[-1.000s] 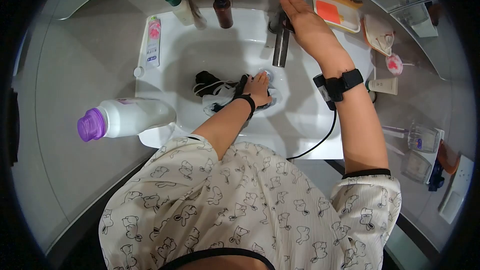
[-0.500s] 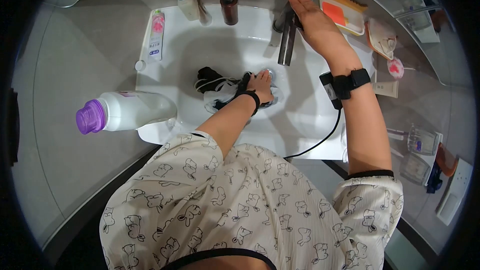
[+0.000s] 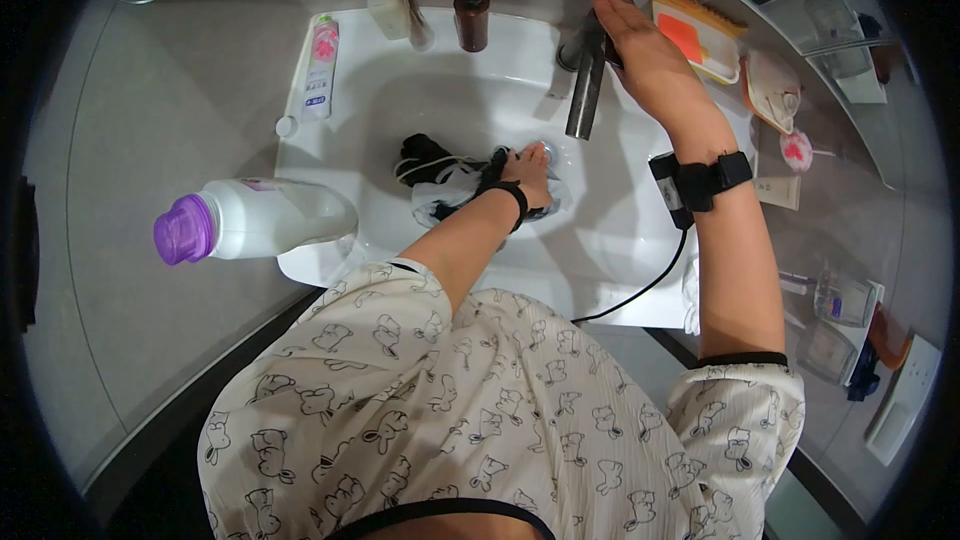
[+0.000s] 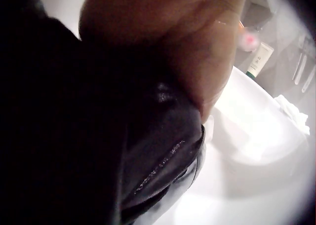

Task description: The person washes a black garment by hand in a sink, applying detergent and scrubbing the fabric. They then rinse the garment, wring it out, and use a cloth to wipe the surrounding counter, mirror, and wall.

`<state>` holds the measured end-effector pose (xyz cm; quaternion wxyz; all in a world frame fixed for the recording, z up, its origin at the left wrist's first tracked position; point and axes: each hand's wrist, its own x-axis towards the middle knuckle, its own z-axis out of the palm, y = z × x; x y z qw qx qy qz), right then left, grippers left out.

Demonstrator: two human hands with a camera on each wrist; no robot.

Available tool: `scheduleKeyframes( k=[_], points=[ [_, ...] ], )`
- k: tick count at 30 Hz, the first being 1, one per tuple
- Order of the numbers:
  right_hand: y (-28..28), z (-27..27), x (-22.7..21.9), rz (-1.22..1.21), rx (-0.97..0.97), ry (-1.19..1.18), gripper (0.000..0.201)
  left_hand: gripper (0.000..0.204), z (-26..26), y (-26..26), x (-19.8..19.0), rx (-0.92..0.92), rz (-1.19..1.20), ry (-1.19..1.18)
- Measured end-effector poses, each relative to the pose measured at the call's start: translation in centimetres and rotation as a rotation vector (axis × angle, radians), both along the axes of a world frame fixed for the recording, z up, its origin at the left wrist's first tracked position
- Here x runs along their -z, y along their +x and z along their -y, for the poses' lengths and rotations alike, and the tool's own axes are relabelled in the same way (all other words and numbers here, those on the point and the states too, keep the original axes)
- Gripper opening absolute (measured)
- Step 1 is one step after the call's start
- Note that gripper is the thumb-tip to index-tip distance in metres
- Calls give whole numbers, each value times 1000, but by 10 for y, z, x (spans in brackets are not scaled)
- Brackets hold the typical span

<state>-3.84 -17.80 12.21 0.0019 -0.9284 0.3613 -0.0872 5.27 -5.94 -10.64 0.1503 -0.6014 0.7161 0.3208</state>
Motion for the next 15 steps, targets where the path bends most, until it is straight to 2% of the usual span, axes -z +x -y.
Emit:
scheduleKeyframes(
  k=[15],
  points=[
    [-1,5,-3,-13,-5,31,57,77,2,0,-1,0,-15,15]
  ],
)
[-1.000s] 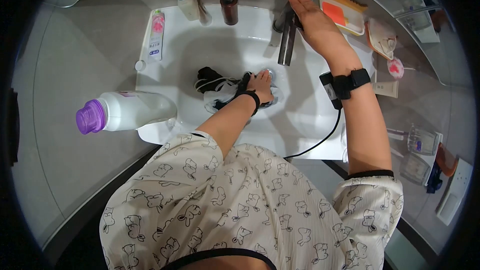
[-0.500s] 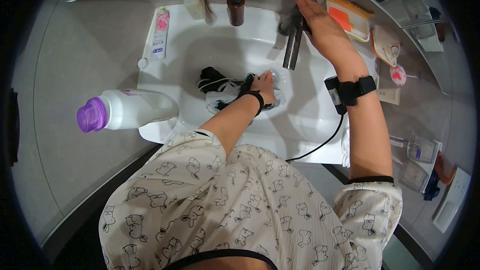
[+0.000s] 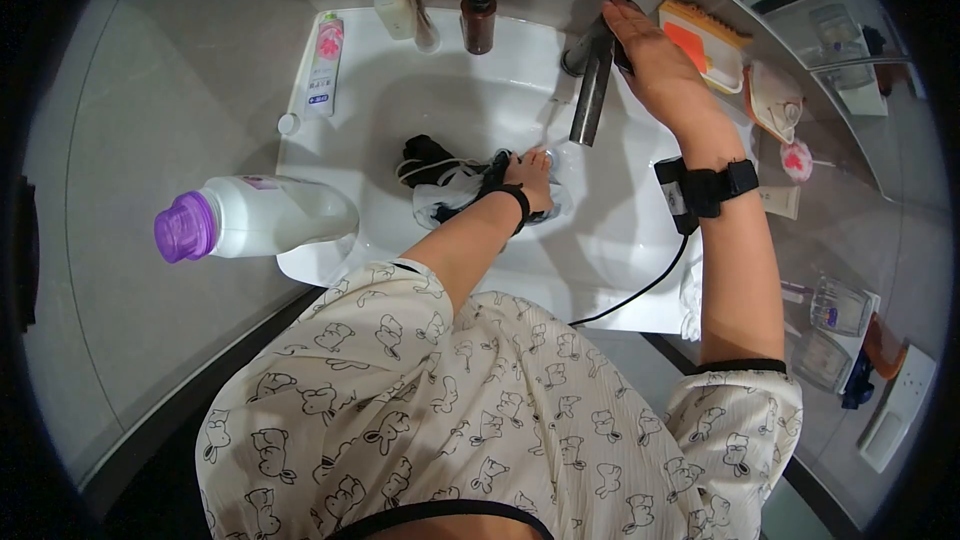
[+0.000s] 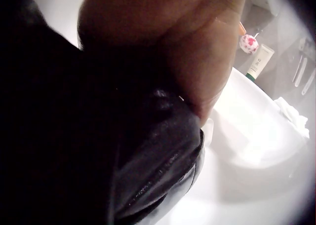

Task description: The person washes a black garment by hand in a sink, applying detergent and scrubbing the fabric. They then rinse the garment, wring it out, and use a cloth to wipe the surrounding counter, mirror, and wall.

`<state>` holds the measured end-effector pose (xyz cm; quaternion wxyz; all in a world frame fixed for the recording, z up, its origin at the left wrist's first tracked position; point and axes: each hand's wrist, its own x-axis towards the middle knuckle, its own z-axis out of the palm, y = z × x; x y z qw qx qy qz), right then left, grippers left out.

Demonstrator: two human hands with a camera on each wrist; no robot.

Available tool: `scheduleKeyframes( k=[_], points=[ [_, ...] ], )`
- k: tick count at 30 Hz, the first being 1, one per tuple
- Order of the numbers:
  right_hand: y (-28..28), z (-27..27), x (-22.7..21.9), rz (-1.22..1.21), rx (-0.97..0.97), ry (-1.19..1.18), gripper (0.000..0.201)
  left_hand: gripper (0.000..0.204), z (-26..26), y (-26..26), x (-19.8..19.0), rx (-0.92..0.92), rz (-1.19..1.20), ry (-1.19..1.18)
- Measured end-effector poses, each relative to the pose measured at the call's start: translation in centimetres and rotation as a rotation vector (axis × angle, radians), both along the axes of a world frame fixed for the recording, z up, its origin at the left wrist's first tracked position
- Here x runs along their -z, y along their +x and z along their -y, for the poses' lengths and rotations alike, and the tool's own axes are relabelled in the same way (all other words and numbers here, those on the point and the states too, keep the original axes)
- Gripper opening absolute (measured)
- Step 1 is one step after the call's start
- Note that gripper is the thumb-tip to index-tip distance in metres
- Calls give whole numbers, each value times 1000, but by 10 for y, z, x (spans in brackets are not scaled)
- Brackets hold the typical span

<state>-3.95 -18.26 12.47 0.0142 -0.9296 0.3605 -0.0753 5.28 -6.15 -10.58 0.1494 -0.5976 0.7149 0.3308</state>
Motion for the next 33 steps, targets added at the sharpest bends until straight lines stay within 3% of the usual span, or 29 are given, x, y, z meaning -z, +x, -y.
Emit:
scheduleKeyframes(
  k=[11,15,18,24,30,33],
  points=[
    [1,-3,1,62,-4,-26,54,88,1,-4,0,22,77,-3],
    [1,-2,1,100,-12,-3,56,82,2,-3,-2,38,76,18],
    [-2,-1,0,108,-48,4,59,82,1,-4,16,28,59,-39],
    [-24,-46,1,274,-7,-21,63,83,3,-1,5,12,24,38],
    [-121,-151,34,289,420,261,56,81,3,0,-8,68,34,-8],
    [-197,-200,76,147,745,181,53,82,4,-2,-8,78,60,-2]
  ],
)
